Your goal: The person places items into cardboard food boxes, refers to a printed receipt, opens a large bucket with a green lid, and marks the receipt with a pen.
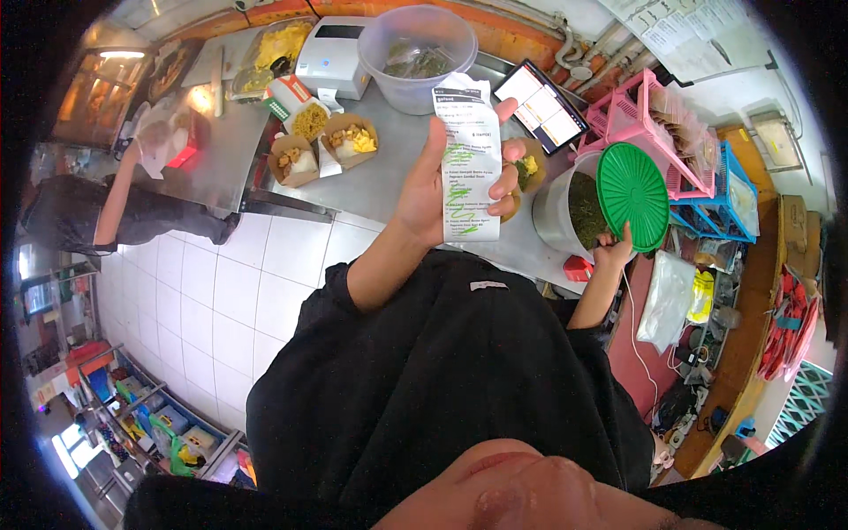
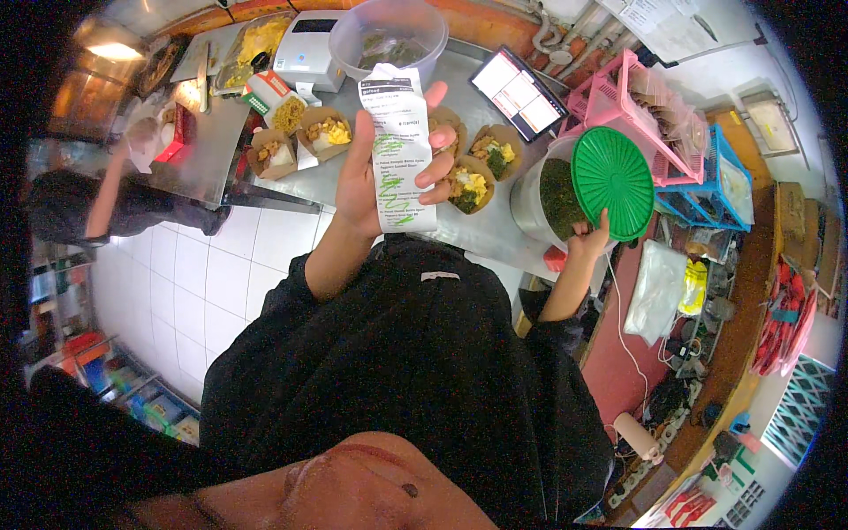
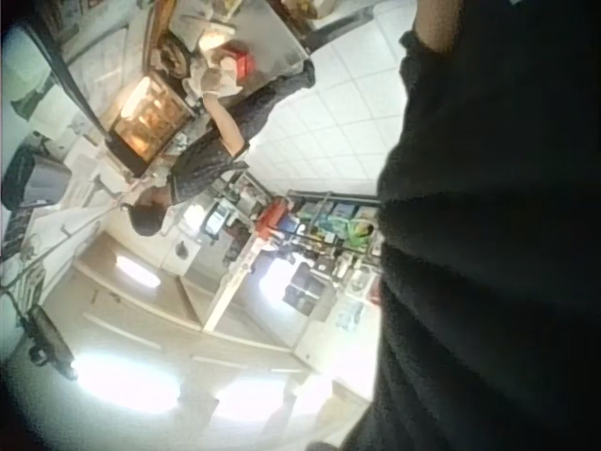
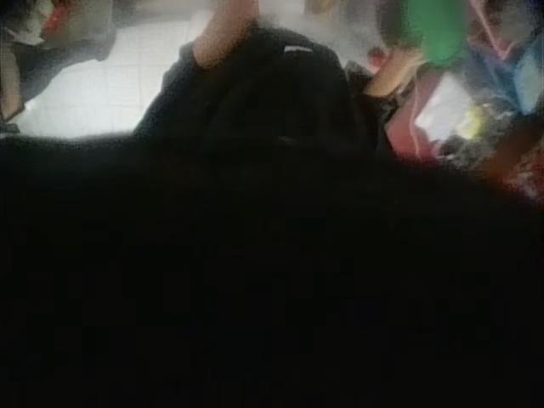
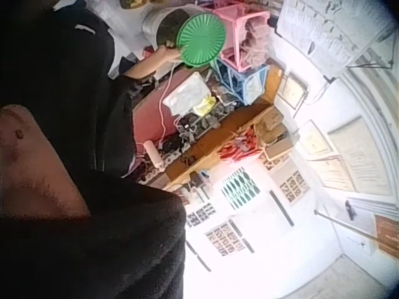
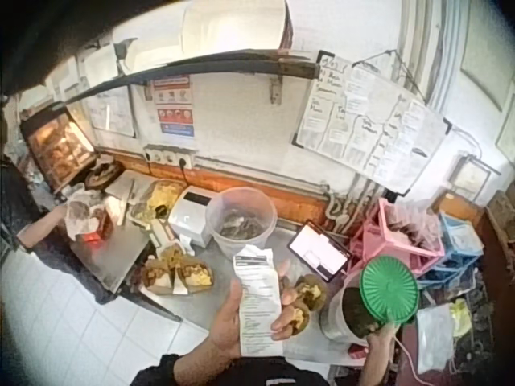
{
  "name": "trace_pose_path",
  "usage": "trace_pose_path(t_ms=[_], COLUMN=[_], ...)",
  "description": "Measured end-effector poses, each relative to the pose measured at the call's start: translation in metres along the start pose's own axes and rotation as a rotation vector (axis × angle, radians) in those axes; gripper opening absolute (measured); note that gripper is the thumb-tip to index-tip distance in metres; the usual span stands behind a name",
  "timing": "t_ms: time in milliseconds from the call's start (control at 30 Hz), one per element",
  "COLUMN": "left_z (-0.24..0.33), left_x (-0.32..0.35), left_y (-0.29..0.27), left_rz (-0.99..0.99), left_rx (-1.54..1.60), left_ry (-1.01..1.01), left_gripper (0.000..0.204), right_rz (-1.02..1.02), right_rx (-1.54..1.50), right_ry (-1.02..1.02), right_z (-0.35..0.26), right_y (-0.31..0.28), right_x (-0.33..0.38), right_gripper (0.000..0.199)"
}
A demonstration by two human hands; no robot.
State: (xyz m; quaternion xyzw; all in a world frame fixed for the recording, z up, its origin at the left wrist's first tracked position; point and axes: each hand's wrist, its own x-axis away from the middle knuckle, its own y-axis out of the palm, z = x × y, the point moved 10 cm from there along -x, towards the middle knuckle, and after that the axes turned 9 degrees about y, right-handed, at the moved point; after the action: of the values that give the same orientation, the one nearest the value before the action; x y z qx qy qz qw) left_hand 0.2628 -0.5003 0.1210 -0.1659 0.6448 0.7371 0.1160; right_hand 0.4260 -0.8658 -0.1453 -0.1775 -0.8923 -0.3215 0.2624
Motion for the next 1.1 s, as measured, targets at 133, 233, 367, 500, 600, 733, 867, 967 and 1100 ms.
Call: trace_pose_path(t_ms=[133,233,367,500,600,733,867,967,1100], left_z=[0.002,0.001,0.0,0.0,-0.002,-0.001,0.0,0.001,0.016], left_x=[0.0,0.0,-0.003,-0.004,-0.006,-0.007,-0.006,-0.005,-0.005], left_y=[-0.003,-0.006,-0.005,-0.009,-0.009,-0.011,-0.01,-0.011,-0.019], left_rz=[0.009,0.01,0.0,0.05,0.04,0.032,0.017,0.03,0.063], left_rx=[-0.021,0.006,-0.007,-0.033,-0.019,-0.021,-0.002,-0.013,-0.064], left_ry=[0.012,0.005,-0.006,0.019,0.014,0.018,0.024,0.023,0.041], left_gripper=[0.074,0.074,0.073,0.07,0.069,0.069,0.069,0.069,0.069], right_rz=[0.003,-0.014,-0.119,-0.066,-0.1,-0.293,-0.313,-0.353,-0.386], right_rx=[-0.041,-0.167,-0.161,-0.158,-0.236,-0.234,-0.25,-0.239,-0.234], right_ry=[0.097,0.229,0.233,0.311,0.432,0.589,0.652,0.662,0.694], right_z=[0.001,0.01,0.015,0.041,0.06,0.078,0.082,0.084,0.089], right_y=[0.011,0.02,0.014,0.048,0.037,0.068,0.08,0.084,0.085], right_x=[0.018,0.035,0.033,0.077,0.071,0.1,0.109,0.107,0.105], right_gripper=[0.018,0.021,0.021,0.023,0.025,0.019,0.016,0.016,0.017])
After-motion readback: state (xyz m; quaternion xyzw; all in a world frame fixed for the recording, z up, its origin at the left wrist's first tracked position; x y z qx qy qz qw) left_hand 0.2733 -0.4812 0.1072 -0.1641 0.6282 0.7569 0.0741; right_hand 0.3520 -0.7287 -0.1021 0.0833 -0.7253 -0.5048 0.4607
